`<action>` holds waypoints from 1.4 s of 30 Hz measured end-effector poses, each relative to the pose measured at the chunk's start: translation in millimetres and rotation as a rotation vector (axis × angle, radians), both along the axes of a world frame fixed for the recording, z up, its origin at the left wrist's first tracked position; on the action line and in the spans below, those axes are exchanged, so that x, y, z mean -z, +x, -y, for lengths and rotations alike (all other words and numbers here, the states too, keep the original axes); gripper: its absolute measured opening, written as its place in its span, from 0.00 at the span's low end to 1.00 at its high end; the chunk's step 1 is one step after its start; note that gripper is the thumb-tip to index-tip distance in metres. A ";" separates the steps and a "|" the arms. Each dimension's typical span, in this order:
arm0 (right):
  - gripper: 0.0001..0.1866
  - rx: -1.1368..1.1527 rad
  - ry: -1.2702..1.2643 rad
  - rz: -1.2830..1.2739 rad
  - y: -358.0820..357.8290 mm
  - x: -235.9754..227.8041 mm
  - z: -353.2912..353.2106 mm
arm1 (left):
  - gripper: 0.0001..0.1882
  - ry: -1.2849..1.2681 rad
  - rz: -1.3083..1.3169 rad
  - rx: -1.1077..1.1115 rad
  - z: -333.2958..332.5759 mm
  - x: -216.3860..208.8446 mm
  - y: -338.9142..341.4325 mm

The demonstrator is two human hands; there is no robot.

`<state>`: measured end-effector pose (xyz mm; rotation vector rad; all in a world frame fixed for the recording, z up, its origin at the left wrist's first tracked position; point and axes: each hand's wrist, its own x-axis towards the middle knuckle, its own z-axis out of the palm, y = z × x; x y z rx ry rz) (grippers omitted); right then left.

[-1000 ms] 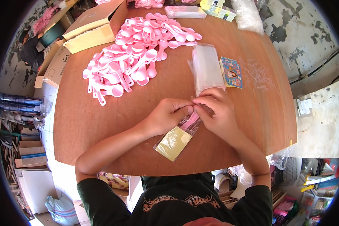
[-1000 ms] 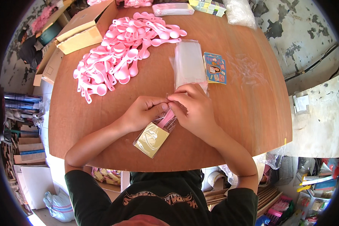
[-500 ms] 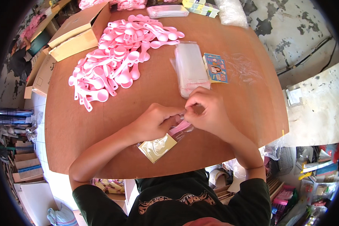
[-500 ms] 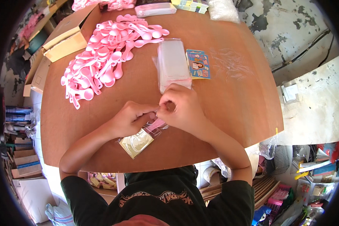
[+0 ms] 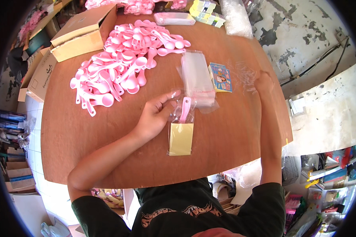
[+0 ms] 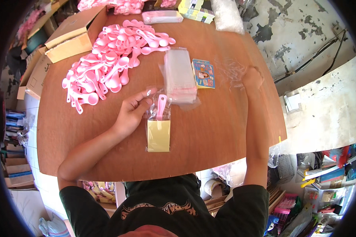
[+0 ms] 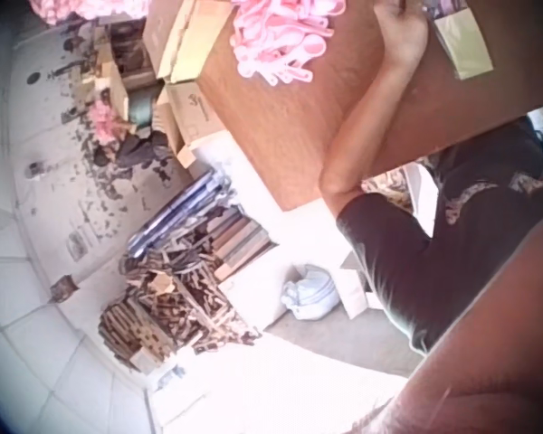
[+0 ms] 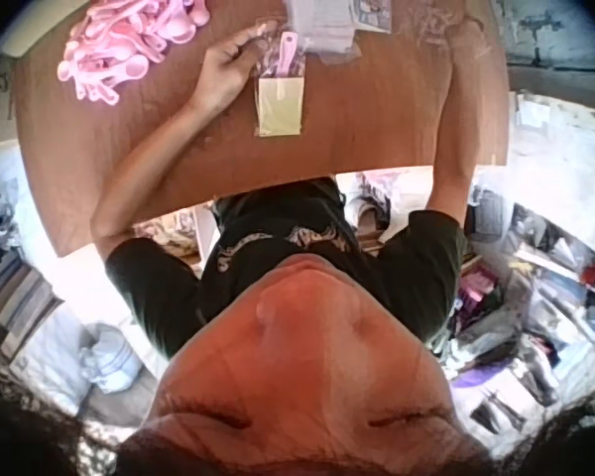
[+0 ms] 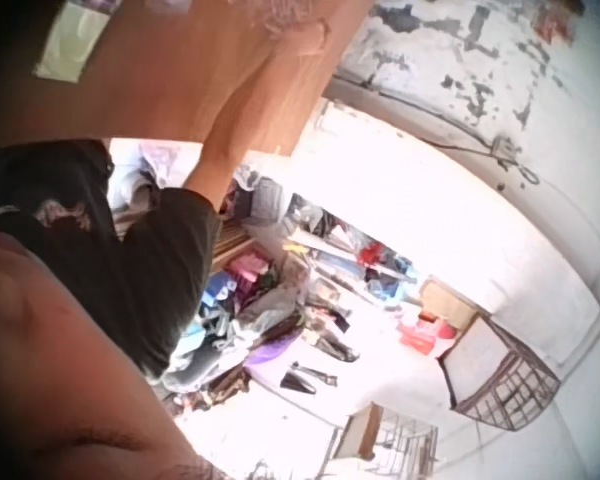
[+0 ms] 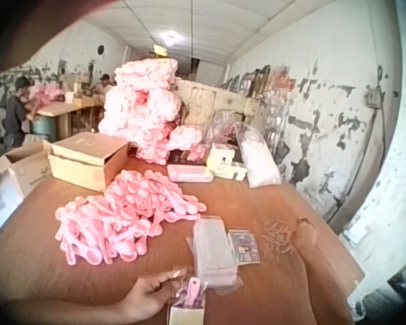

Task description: The person packages souvenir items by placing plastic spoons, paper backing cards, and printed cards into clear plastic sleeves by hand.

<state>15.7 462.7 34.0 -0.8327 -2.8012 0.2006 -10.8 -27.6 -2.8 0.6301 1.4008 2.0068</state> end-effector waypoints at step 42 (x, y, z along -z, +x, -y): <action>0.15 -0.493 -0.622 -0.696 3.1 -81.5 144.7 | 0.29 -0.026 -0.155 -0.058 9.5 -9.9 -2.2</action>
